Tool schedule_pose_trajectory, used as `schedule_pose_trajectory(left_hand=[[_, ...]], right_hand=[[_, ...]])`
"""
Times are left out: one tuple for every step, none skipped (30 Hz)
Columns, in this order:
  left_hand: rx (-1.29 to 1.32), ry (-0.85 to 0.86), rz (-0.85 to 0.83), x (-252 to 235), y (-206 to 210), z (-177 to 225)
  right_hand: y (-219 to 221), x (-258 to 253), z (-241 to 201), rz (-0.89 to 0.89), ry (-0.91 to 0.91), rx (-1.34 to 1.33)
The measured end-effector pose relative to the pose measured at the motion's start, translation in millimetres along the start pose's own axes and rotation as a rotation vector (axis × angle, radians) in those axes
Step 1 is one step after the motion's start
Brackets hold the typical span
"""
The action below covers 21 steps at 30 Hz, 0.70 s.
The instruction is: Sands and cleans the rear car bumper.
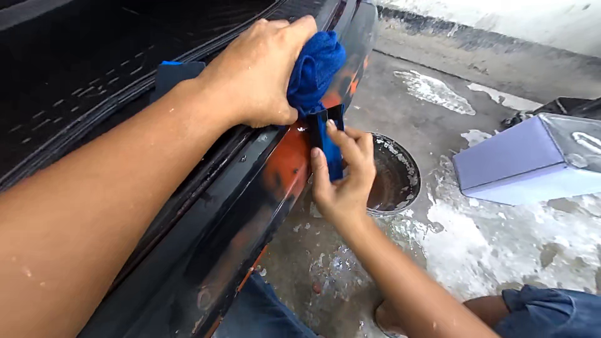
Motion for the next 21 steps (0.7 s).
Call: schedule_pose_trajectory(left_hand=[[0.004,0.004,0.014,1,-1,1],[0.004,0.005,0.025,0,-2,2],[-0.007,0.013,0.036,-1,-1,2],[-0.02,0.029,0.043,-1,0,4],[-0.032,0.049,0.048,-1,1,6],[-0.049,0.075,0.054,-1,2,8],[-0.053,0.095,0.061,0,2,10],[-0.046,0.115,0.076,1,3,12],[-0.035,0.136,0.106,2,1,14],[-0.025,0.155,0.147,4,-2,14],[0.0,0.168,0.194,6,-6,15],[0.025,0.181,0.246,8,-9,16],[0.048,0.195,0.29,8,-12,17],[0.067,0.206,0.323,8,-13,18],[0.08,0.21,0.349,8,-14,18],[0.086,0.207,0.365,9,-15,18],[0.087,0.199,0.371,11,-14,18],[0.086,0.191,0.374,12,-14,18],[0.085,0.188,0.375,12,-14,18],[0.084,0.183,0.382,12,-14,17],[0.091,0.172,0.397,13,-14,18]], right_hand=[[-3,13,-9,-0.032,0.037,0.022],[-6,35,-17,-0.07,0.03,0.027],[-9,60,-22,-0.11,-0.004,0.033],[-11,78,-22,-0.142,-0.056,0.03],[-13,81,-19,-0.169,-0.116,0.044],[-13,72,-12,-0.178,-0.166,0.071],[-12,56,-5,-0.165,-0.187,0.097],[-11,36,3,-0.134,-0.174,0.118],[-9,17,8,-0.095,-0.125,0.139],[-8,9,8,-0.072,-0.057,0.143],[-8,12,1,-0.075,-0.007,0.153],[-10,26,-9,-0.099,0.01,0.148],[-12,46,-16,-0.139,-0.009,0.132],[-13,64,-19,-0.173,-0.056,0.112],[-14,72,-14,-0.193,-0.115,0.102],[-14,67,-5,-0.203,-0.169,0.108],[-14,53,5,-0.191,-0.199,0.124],[-14,32,15,-0.158,-0.191,0.149],[-13,11,22,-0.121,-0.146,0.179],[-13,-2,24,-0.096,-0.077,0.2],[-13,-1,17,-0.096,-0.012,0.213]])
Point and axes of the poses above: each hand's wrist, its own x-axis away from the middle knuckle, its own y-axis out of the palm, z = x × y, the point moved 5 cm from there along -x, towards the middle knuckle, and after that the axes turned 14 degrees about y, right-handed, at the moved point
